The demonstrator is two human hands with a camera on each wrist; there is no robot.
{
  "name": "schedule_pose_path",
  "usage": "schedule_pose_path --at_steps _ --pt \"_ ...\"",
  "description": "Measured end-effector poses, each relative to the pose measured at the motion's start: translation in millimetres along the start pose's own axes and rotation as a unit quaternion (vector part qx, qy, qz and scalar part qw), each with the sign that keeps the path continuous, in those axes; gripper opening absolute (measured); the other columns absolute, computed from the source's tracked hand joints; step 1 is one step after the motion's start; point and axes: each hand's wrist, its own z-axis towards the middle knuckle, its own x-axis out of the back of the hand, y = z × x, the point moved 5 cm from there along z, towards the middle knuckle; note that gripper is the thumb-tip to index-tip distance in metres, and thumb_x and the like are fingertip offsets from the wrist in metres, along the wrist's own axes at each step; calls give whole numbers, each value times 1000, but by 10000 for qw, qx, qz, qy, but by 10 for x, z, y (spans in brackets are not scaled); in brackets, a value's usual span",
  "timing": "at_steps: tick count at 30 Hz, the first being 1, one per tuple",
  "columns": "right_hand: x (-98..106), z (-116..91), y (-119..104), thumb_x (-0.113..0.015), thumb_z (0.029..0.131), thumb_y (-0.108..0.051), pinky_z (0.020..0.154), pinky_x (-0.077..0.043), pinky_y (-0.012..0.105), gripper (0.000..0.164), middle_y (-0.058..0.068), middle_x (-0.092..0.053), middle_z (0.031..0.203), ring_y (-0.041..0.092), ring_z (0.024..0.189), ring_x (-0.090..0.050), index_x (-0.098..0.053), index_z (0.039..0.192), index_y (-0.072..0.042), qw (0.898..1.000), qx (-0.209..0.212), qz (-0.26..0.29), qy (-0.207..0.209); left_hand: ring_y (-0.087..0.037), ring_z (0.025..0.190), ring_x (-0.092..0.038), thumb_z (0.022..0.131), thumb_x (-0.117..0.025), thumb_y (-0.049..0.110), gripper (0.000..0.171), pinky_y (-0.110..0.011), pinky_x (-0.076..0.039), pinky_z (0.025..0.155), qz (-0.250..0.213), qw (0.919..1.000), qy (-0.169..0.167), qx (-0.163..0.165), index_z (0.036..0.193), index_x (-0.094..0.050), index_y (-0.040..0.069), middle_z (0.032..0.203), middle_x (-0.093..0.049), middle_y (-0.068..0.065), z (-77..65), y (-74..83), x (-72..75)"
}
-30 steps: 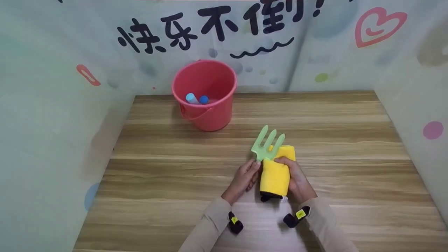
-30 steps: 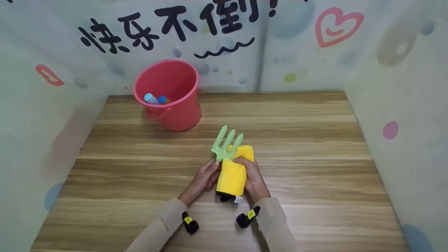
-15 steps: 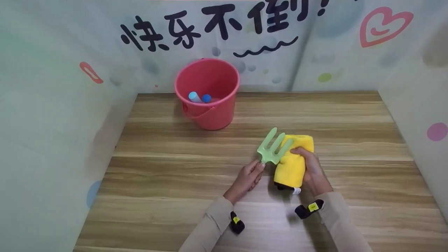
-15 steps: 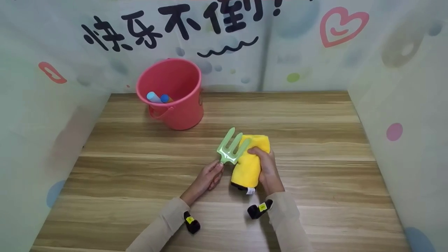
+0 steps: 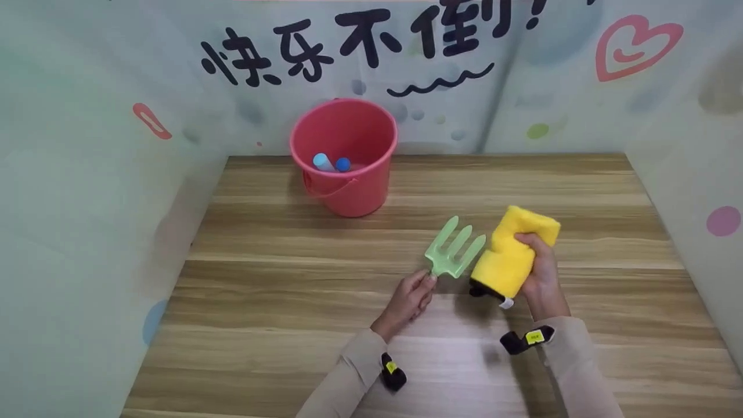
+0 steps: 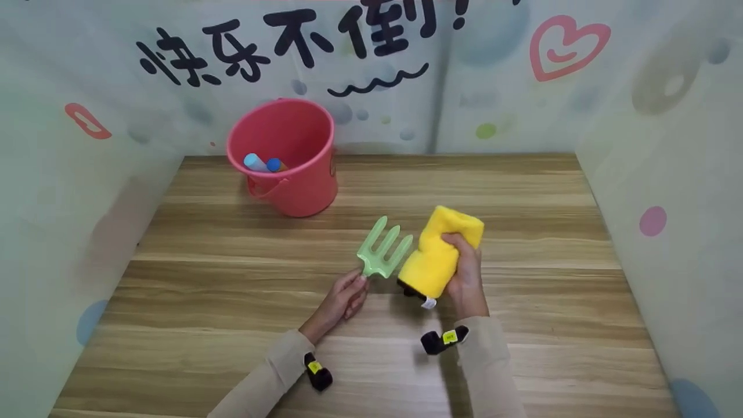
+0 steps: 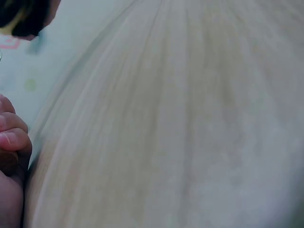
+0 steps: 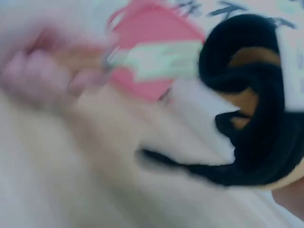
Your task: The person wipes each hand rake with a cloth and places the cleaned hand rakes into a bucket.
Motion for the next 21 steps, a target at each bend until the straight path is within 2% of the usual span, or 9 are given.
schedule_pose_path --at_steps 2,4,7,10,14,21 --pt "55 -5 173 -45 89 0 71 -53 27 15 2 -63 85 15 77 -63 -47 101 -8 9947 -412 -931 143 -6 39 -33 101 -39 15 35 -20 -28 34 33 10000 -44 -52 90 -42 -18 54 -38 2 -3 -4 2" --pt "88 -13 378 -49 86 0 73 -55 31 21 2 -64 85 17 78 -64 -46 105 -9 9813 -857 -1716 148 -6 39 -33 101 -40 15 35 -20 -29 34 41 10000 -34 -64 89 -41 -18 54 -38 1 -5 -10 4" --pt "99 -27 655 -53 81 1 75 -55 36 32 4 -65 89 19 80 -65 -45 110 -10 9660 -1351 -2202 -46 -9 39 -33 101 -39 16 36 -21 -29 34 88 10000 7 -12 89 -42 -18 54 -39 -1 24 -94 10" --pt "102 -52 845 -49 83 -3 78 -54 35 33 5 -65 93 19 84 -64 -42 114 -10 9587 -1854 -2113 -436 -10 39 -33 101 -40 18 36 -21 -28 33 238 9996 143 88 89 -44 -15 54 -39 -3 60 -201 10" --pt "124 -88 897 -40 86 -9 75 -53 32 29 5 -64 92 18 83 -63 -38 114 -7 9604 -2158 -1622 -686 -8 40 -35 100 -42 26 38 -20 -29 35 708 9968 342 164 87 -47 -9 53 -40 1 86 -272 -1" --pt "102 -131 850 -45 74 -6 73 -53 32 37 9 -63 93 21 83 -62 -37 110 -4 9692 -2098 -826 -988 -7 45 -35 99 -45 33 35 -19 -30 42 1182 9922 372 141 81 -47 3 52 -37 5 75 -270 -26"
